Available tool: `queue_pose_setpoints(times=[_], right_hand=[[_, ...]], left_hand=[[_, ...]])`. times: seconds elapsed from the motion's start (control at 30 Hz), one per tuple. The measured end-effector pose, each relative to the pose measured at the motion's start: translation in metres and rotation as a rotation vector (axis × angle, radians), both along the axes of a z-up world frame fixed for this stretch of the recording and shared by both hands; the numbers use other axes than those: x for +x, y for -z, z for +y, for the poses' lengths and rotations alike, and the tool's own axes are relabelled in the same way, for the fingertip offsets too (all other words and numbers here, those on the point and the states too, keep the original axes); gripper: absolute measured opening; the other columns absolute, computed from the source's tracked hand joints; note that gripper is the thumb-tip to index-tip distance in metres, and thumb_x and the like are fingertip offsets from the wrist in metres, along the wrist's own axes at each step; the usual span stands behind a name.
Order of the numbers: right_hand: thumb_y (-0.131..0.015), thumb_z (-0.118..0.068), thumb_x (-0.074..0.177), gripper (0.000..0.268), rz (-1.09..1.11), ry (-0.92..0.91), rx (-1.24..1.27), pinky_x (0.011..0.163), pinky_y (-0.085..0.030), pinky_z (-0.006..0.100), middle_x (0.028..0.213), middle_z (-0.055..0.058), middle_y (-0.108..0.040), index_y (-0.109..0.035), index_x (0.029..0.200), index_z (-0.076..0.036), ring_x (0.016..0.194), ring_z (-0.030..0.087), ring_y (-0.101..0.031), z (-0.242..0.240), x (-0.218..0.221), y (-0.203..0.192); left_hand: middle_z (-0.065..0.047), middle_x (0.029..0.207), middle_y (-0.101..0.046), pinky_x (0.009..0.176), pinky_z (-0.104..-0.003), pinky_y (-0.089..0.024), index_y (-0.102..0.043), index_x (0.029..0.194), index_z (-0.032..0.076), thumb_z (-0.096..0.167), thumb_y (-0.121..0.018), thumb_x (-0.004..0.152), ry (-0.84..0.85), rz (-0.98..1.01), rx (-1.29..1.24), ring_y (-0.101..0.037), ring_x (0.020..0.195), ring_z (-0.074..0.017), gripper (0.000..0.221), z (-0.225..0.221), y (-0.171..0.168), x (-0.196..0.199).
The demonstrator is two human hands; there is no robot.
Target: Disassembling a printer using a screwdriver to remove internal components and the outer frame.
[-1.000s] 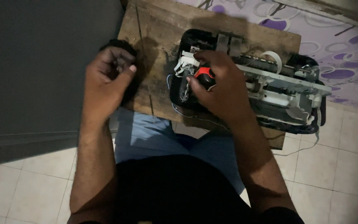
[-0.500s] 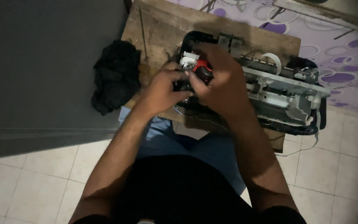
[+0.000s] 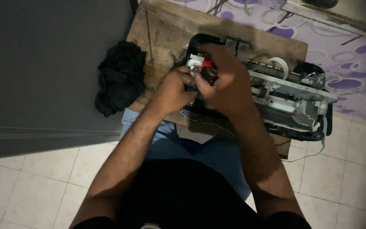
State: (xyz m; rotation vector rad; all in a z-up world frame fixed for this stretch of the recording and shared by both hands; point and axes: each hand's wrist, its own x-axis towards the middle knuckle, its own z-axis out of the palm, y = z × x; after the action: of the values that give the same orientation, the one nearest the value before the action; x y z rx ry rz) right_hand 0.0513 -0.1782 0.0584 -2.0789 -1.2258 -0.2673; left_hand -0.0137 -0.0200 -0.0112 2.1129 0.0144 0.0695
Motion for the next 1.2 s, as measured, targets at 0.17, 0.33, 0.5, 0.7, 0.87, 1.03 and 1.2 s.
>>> queue_pose_setpoints(times=[0.17,0.33,0.5,0.7,0.87,1.03,1.2], right_hand=[[-0.081,-0.005,0.090,0.046,0.006,0.000,0.028,0.085,-0.058,0.044,0.117,0.025,-0.065,-0.057,0.128,0.006,0.103,0.039,-0.068,0.000,0.001,-0.001],[-0.084,0.000,0.089,0.046,0.091,0.064,-0.023,0.065,-0.061,0.047,0.102,0.031,-0.063,-0.058,0.126,0.011,0.079,0.044,-0.068,0.006,-0.006,-0.017],[-0.084,-0.001,0.089,0.050,0.096,0.039,-0.018,0.071,-0.060,0.046,0.107,0.024,-0.062,-0.057,0.131,0.004,0.086,0.042,-0.069,0.003,0.000,-0.008],[-0.082,-0.003,0.090,0.048,0.129,0.051,-0.109,0.073,-0.059,0.049,0.110,0.026,-0.062,-0.058,0.131,0.004,0.091,0.044,-0.068,-0.001,0.002,-0.007],[-0.086,-0.011,0.085,0.047,0.016,0.083,-0.098,0.083,-0.054,0.055,0.107,0.026,-0.065,-0.064,0.124,0.001,0.098,0.049,-0.066,-0.006,0.006,0.007],[-0.087,-0.008,0.084,0.042,0.023,0.099,-0.148,0.081,-0.054,0.056,0.101,0.029,-0.064,-0.066,0.119,0.004,0.093,0.050,-0.065,-0.002,-0.002,-0.006],[-0.083,-0.017,0.088,0.044,0.059,0.142,-0.184,0.084,-0.054,0.055,0.107,0.026,-0.066,-0.065,0.123,0.002,0.099,0.048,-0.066,-0.006,-0.002,0.004]], left_hand=[[-0.005,0.099,-0.065,0.071,-0.031,-0.054,-0.075,0.086,0.009,0.000,-0.077,0.081,-0.031,0.025,-0.043,-0.065,0.087,-0.0180,0.010,0.001,0.003,0.000],[-0.025,0.089,-0.064,0.073,-0.050,-0.053,-0.070,0.081,-0.002,0.007,-0.074,0.081,0.005,-0.153,-0.102,-0.066,0.093,-0.0510,0.010,0.004,0.000,-0.003],[-0.022,0.093,-0.066,0.073,-0.052,-0.054,-0.073,0.084,0.000,0.014,-0.079,0.076,-0.015,-0.129,-0.065,-0.067,0.093,-0.0479,0.016,0.005,0.026,0.004],[-0.023,0.105,-0.067,0.079,-0.050,-0.055,-0.073,0.109,0.000,0.014,-0.077,0.082,0.008,-0.152,-0.130,-0.067,0.098,-0.0441,0.031,0.031,-0.002,-0.021],[-0.024,0.097,-0.071,0.072,-0.055,-0.055,-0.075,0.104,0.001,0.016,-0.076,0.086,-0.138,0.118,0.175,-0.070,0.095,-0.0469,0.024,0.067,-0.002,-0.027],[-0.025,0.111,-0.076,0.081,-0.052,-0.060,-0.076,0.116,-0.002,0.020,-0.066,0.091,0.026,0.655,0.407,-0.073,0.105,-0.0437,0.035,0.049,0.042,-0.063],[-0.026,0.093,-0.075,0.071,-0.048,-0.059,-0.074,0.103,-0.004,0.020,-0.062,0.092,-0.143,0.633,-0.075,-0.074,0.084,-0.0425,0.029,0.054,0.091,-0.081]])
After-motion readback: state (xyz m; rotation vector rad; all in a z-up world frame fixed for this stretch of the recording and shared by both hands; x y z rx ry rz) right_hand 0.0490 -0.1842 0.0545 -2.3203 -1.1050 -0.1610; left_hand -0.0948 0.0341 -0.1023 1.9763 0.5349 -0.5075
